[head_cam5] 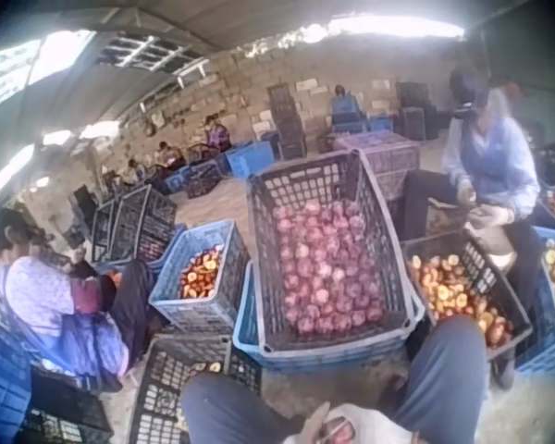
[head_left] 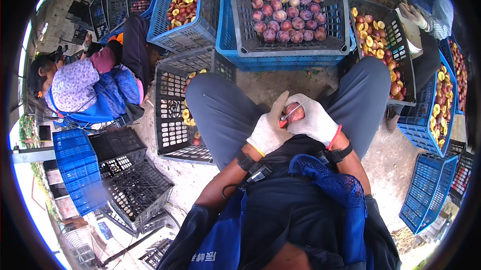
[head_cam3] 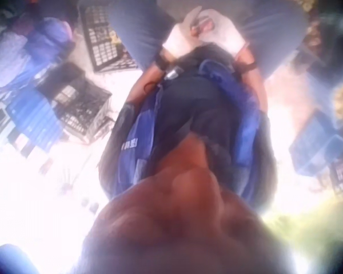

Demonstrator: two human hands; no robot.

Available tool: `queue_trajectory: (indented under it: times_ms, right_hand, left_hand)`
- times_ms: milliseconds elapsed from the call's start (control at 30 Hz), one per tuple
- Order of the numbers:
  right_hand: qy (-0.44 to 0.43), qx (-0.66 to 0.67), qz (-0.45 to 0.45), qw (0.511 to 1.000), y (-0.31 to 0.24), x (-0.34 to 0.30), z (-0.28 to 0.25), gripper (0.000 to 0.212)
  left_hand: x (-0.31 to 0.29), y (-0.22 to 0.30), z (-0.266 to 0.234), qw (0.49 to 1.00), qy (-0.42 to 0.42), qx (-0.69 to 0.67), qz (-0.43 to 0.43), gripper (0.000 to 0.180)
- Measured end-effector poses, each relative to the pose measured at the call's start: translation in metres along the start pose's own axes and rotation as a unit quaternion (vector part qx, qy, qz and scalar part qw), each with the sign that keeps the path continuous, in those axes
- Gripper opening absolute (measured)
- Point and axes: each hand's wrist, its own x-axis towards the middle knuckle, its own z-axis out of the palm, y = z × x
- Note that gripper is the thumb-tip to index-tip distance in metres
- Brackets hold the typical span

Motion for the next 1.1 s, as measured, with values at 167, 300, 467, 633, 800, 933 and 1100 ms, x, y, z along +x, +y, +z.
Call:
queue_trajectory:
  times_ms: [167,300,467,633,800,933,1100]
  right_hand:
    - [0.019,0.009,-0.021,1.0,0.006,0.006,-0.005,0.042]
    - [0.023,-0.024,0.014,0.999,-0.01,0.006,-0.008,0.032]
    - [0.048,-0.108,-0.049,0.992,0.02,0.017,-0.006,0.034]
    - [0.003,-0.02,0.032,0.999,0.01,0.023,-0.016,0.032]
    - [0.066,0.006,-0.007,0.998,0.006,0.018,-0.021,0.034]
    - [0.142,-0.206,-0.055,0.967,-0.019,0.011,-0.019,0.04]
    - [0.211,-0.221,-0.103,0.947,-0.006,0.011,-0.02,0.047]
  left_hand:
    - [0.015,0.009,0.004,0.999,0.005,-0.002,-0.05,0.099]
    - [0.023,-0.001,0.014,0.998,0.001,-0.011,-0.068,0.095]
    - [0.028,-0.049,0.036,0.997,-0.023,-0.001,-0.069,0.08]
    - [0.039,-0.014,0.021,0.997,-0.005,-0.004,-0.076,0.066]
    - [0.044,0.015,0.0,0.993,-0.022,0.046,-0.103,0.065]
    - [0.028,0.02,-0.011,0.995,0.025,-0.039,-0.085,0.051]
    - [0.01,0.006,-0.041,0.887,0.096,-0.415,-0.178,0.026]
